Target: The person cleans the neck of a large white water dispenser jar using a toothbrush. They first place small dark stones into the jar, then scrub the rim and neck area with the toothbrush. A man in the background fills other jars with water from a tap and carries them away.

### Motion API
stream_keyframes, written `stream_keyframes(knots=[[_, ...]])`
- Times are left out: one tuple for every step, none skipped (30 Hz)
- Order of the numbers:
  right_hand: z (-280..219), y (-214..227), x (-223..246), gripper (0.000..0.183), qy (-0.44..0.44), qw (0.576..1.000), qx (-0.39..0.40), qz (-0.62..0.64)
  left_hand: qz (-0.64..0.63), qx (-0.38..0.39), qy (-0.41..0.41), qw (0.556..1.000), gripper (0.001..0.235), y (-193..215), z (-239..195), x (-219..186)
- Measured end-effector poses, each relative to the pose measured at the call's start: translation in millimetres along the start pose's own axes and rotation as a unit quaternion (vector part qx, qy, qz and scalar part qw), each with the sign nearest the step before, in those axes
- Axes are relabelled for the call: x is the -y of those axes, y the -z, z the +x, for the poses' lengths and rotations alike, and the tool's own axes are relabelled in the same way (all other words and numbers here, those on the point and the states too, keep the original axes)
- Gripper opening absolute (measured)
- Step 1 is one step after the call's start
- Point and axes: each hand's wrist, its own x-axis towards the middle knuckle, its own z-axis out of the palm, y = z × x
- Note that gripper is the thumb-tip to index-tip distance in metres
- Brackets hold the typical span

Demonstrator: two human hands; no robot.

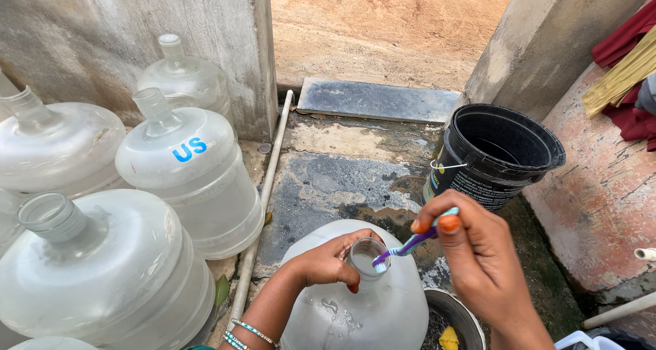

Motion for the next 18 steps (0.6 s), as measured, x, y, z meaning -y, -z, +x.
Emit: stream_keyframes(knots=[[2, -6, -5, 0.043, 0.011, 1.000, 0.016, 0.002, -0.008, 0.001, -0.001, 1.000, 0.076, 0, 0, 0], [6, -14, -14, 0.042, 0.022, 0.999, 0.031, 0.003, -0.016, 0.003, -0.002, 1.000, 0.077, -1, -1, 1], [11, -25, -25, 0.042, -0.026, 0.998, 0.056, 0.007, -0.023, -0.008, 0.006, 1.000, 0.083, -2, -1, 1], [15, -35, -37, 0.042, -0.074, 0.994, 0.081, 0.012, -0.030, -0.018, 0.014, 0.999, 0.089, -3, -1, 2], [15, -43, -46, 0.042, -0.080, 0.991, 0.104, -0.017, -0.037, -0.029, 0.022, 0.999, 0.095, -4, -1, 3], [16, -50, -52, 0.042, -0.086, 0.987, 0.126, -0.045, -0.025, -0.028, 0.018, 0.999, 0.094, -4, -1, 3], [17, -54, -55, 0.042, -0.092, 0.982, 0.150, -0.073, -0.015, -0.028, 0.013, 0.999, 0.093, -5, -2, 4], [17, -54, -54, 0.041, -0.088, 0.986, 0.133, -0.051, -0.004, -0.028, 0.009, 1.000, 0.093, -4, -2, 5], [14, -51, -49, 0.040, -0.086, 0.989, 0.116, -0.030, -0.007, -0.019, 0.000, 1.000, 0.092, -3, -2, 7], [13, -47, -42, 0.039, -0.083, 0.991, 0.100, -0.009, -0.011, -0.010, -0.009, 1.000, 0.092, -2, -2, 7], [12, -39, -32, 0.039, -0.068, 0.996, 0.059, -0.008, -0.014, -0.001, -0.018, 1.000, 0.091, -1, -1, 8], [8, -29, -21, 0.038, -0.052, 0.998, 0.018, -0.007, -0.003, 0.002, -0.018, 1.000, 0.087, 0, 0, 8], [4, -20, -11, 0.037, -0.069, 0.997, -0.014, -0.008, 0.009, 0.005, -0.018, 1.000, 0.084, 1, 2, 8], [-1, -12, -3, 0.036, -0.086, 0.995, -0.047, -0.009, 0.021, 0.008, -0.018, 1.000, 0.080, 1, 3, 8], [-1, -10, 1, 0.035, -0.102, 0.992, -0.078, -0.009, 0.020, 0.007, -0.020, 1.000, 0.079, 2, 4, 9], [0, -12, 0, 0.034, -0.084, 0.994, -0.072, -0.006, 0.019, 0.006, -0.022, 1.000, 0.078, 2, 4, 9], [1, -17, -3, 0.033, -0.066, 0.996, -0.067, -0.003, 0.020, 0.006, -0.023, 1.000, 0.077, 2, 4, 8], [3, -24, -9, 0.032, -0.048, 0.997, -0.062, 0.001, 0.001, 0.003, -0.015, 1.000, 0.078, 3, 4, 8]])
